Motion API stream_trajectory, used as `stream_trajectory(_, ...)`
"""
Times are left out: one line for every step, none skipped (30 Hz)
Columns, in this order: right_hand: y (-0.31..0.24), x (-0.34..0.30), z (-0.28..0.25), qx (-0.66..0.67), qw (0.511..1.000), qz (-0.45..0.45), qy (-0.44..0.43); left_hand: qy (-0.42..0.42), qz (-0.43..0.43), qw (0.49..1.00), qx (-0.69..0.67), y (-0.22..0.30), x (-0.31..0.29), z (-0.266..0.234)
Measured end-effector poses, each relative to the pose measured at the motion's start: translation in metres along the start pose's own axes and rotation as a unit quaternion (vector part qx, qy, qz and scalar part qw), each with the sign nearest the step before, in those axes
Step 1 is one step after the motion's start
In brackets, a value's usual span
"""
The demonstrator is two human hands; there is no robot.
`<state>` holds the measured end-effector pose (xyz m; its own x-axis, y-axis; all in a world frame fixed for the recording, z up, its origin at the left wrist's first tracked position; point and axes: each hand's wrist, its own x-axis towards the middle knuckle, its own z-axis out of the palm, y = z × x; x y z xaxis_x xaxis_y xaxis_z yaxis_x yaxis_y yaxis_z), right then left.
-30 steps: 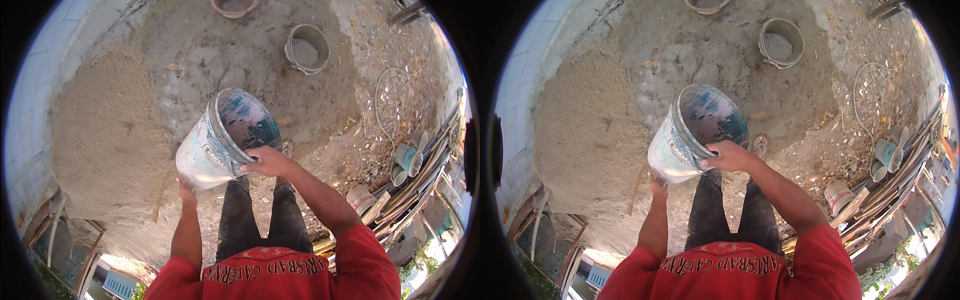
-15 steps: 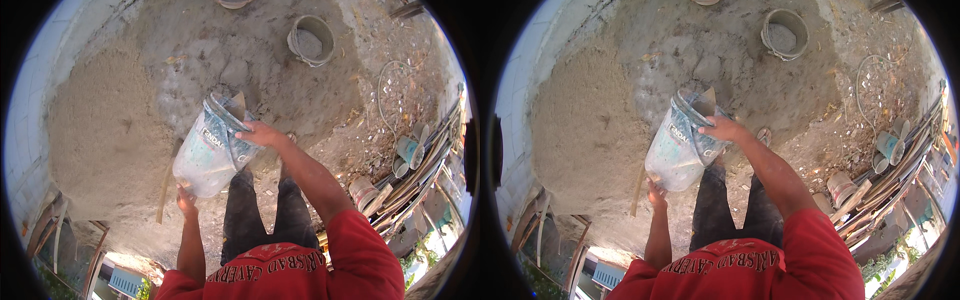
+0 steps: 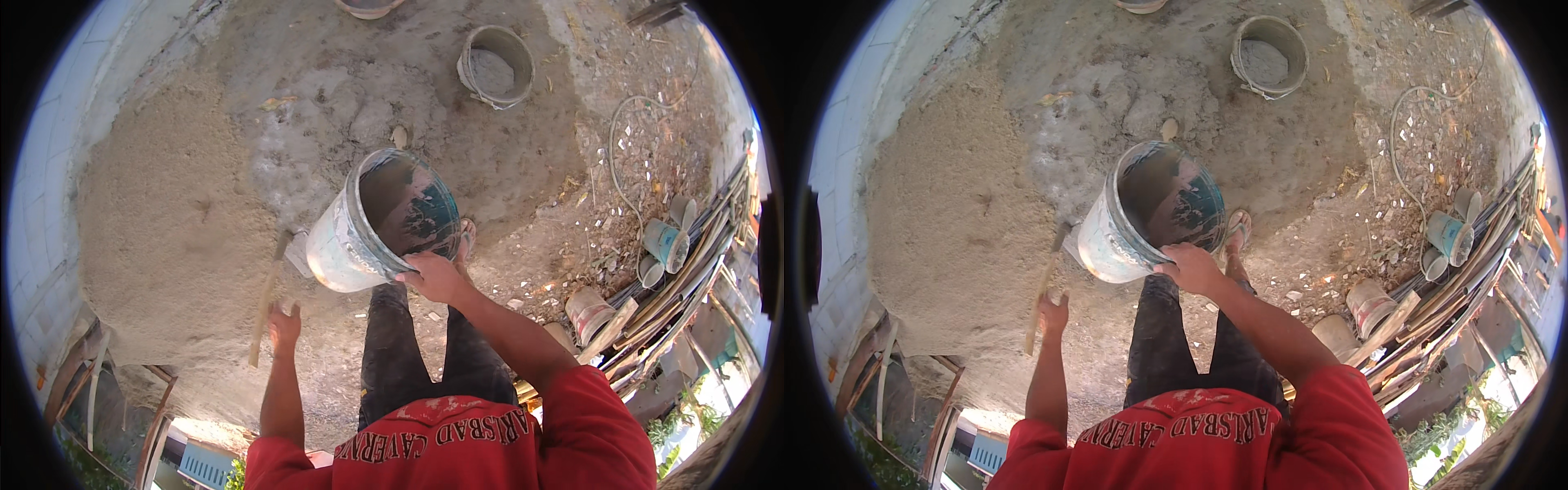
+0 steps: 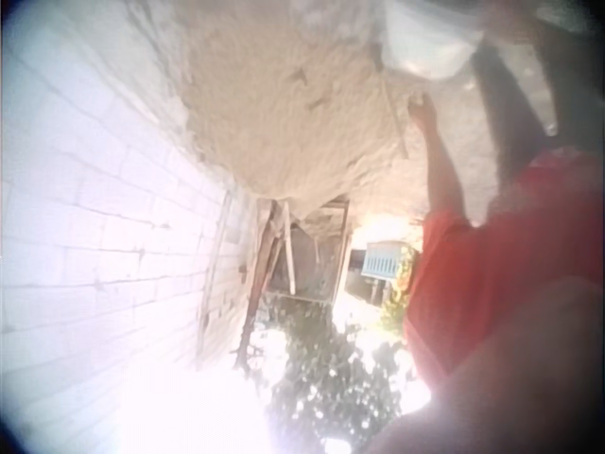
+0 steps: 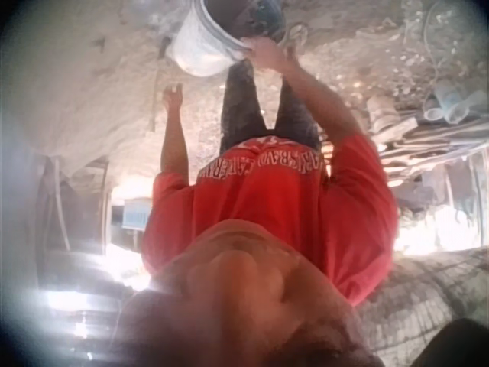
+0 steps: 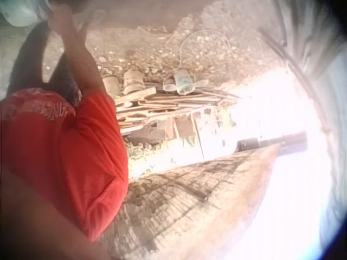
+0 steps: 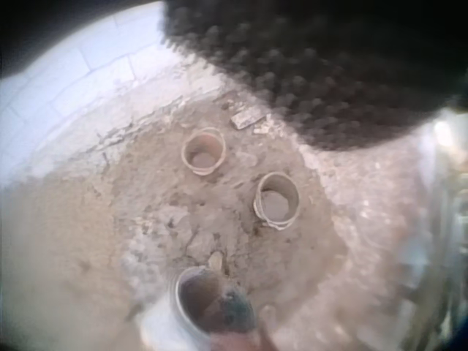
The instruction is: The person mixes cement and sand on the ground using a hoe, turning the pile and occasionally pouring water from a bucket.
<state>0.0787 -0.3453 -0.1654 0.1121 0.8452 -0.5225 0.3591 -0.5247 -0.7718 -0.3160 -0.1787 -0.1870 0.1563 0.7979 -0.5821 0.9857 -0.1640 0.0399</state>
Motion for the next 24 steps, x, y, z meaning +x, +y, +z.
stream_trajectory(0.013,-0.02,-0.002,-0.002,1.0,0.008,0.002,0.068,0.075,0.988,0.119,0.014,0.013,-0.025)
stream_trajectory(0.029,-0.041,-0.007,-0.024,0.998,0.045,0.047,0.087,0.079,0.983,0.143,0.031,0.021,-0.054)
stream_trajectory(0.043,-0.059,-0.012,-0.043,0.992,0.076,0.09,0.111,0.079,0.976,0.171,0.036,0.025,-0.076)
stream_trajectory(0.062,-0.072,-0.016,-0.039,0.987,0.089,0.127,0.095,0.029,0.973,0.21,0.016,0.028,-0.081)
stream_trajectory(0.082,-0.083,-0.021,-0.034,0.981,0.1,0.165,0.081,-0.022,0.965,0.248,-0.013,0.031,-0.081)
stream_trajectory(0.094,-0.089,-0.03,-0.041,0.972,0.113,0.201,0.085,-0.024,0.963,0.255,-0.045,0.035,-0.08)
stream_trajectory(0.084,-0.089,-0.052,0.025,0.963,0.194,0.185,-0.115,-0.223,0.966,0.06,-0.081,0.034,-0.077)
stream_trajectory(0.127,-0.101,-0.048,0.027,0.944,0.185,0.271,-0.303,-0.388,0.858,-0.145,-0.097,0.031,-0.065)
stream_trajectory(0.142,-0.107,-0.058,-0.009,0.93,0.235,0.283,-0.364,-0.382,0.821,-0.219,-0.108,0.015,-0.049)
stream_trajectory(0.178,-0.119,-0.062,0.041,0.917,0.243,0.314,-0.424,-0.367,0.776,-0.289,-0.106,0.004,-0.031)
stream_trajectory(0.211,-0.128,-0.065,0.013,0.902,0.26,0.344,-0.422,-0.373,0.777,-0.282,-0.098,-0.003,-0.016)
stream_trajectory(0.223,-0.128,-0.068,0.007,0.884,0.302,0.356,-0.369,-0.25,0.886,-0.131,-0.092,-0.014,-0.006)
stream_trajectory(0.246,-0.127,-0.067,-0.054,0.865,0.332,0.373,-0.302,-0.112,0.946,0.027,-0.083,-0.021,0.004)
stream_trajectory(0.273,-0.136,-0.072,-0.06,0.846,0.369,0.379,-0.306,-0.111,0.945,0.031,-0.056,-0.02,0.013)
stream_trajectory(0.303,-0.157,-0.081,-0.075,0.819,0.416,0.387,-0.181,-0.035,0.975,0.121,-0.008,-0.011,0.016)
stream_trajectory(0.326,-0.173,-0.09,-0.102,0.793,0.452,0.397,-0.044,0.039,0.977,0.206,0.029,-0.003,0.008)
stream_trajectory(0.351,-0.186,-0.095,-0.137,0.771,0.473,0.403,-0.015,0.013,0.972,0.234,0.05,0.011,-0.004)
stream_trajectory(0.373,-0.191,-0.098,-0.168,0.752,0.49,0.407,0.017,-0.017,0.965,0.262,0.054,0.022,-0.011)
stream_trajectory(0.395,-0.188,-0.097,-0.203,0.745,0.488,0.406,0.03,-0.038,0.948,0.315,0.021,0.03,-0.014)
stream_trajectory(0.41,-0.177,-0.093,-0.196,0.756,0.484,0.395,0.044,-0.065,0.926,0.37,-0.026,0.035,-0.024)
stream_trajectory(0.423,-0.167,-0.091,-0.204,0.767,0.492,0.358,0.042,-0.077,0.922,0.377,-0.066,0.038,-0.035)
stream_trajectory(0.437,-0.162,-0.091,-0.214,0.774,0.5,0.324,-0.135,-0.239,0.936,0.22,-0.1,0.043,-0.046)
stream_trajectory(0.454,-0.166,-0.094,-0.214,0.777,0.498,0.321,-0.299,-0.376,0.876,0.038,-0.122,0.046,-0.044)
stream_trajectory(0.472,-0.174,-0.098,-0.224,0.773,0.513,0.298,-0.299,-0.378,0.875,0.033,-0.138,0.047,-0.03)
